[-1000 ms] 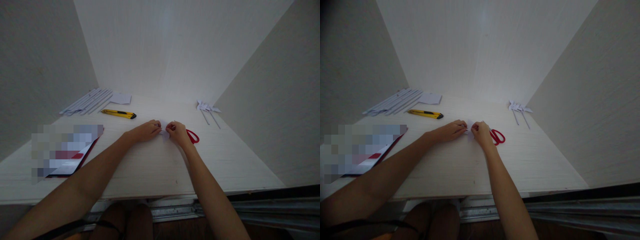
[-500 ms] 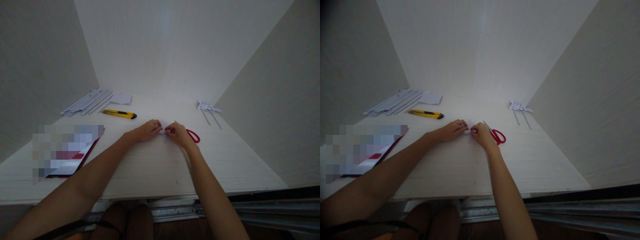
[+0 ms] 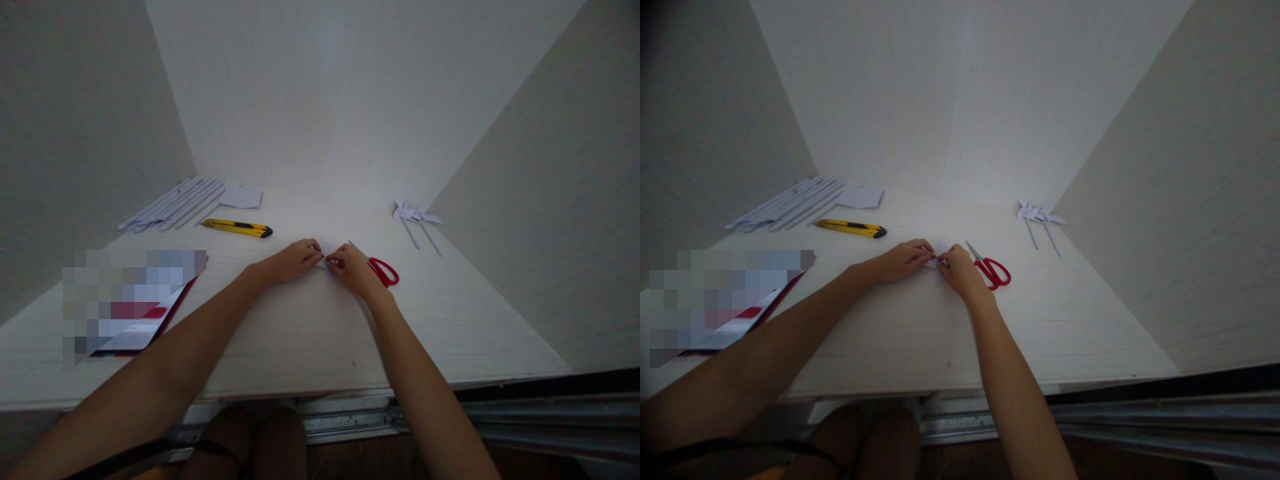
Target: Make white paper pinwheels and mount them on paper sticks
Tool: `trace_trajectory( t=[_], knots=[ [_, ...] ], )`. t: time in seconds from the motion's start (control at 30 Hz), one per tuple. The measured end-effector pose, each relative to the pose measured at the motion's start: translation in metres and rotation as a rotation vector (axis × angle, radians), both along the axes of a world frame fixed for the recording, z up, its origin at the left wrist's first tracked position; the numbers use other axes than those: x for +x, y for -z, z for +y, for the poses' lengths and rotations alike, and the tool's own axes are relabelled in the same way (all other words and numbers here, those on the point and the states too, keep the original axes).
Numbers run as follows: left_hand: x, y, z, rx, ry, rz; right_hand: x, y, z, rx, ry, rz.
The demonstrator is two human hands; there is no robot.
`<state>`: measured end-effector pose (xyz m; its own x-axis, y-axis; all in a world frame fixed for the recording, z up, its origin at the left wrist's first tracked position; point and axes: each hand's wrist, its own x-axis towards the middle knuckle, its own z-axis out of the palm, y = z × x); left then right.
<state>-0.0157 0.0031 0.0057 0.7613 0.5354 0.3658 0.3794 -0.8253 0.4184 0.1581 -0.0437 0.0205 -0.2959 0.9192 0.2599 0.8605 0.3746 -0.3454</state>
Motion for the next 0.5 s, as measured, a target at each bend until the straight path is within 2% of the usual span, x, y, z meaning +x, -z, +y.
trace_trajectory(
  t=[0.5],
  knots=[
    [-0.0028, -0.003, -0.0001, 0.019, -0.017, 0.004, -0.0031, -0.001, -0.0019, -0.011, 0.0, -0.033]
  ],
)
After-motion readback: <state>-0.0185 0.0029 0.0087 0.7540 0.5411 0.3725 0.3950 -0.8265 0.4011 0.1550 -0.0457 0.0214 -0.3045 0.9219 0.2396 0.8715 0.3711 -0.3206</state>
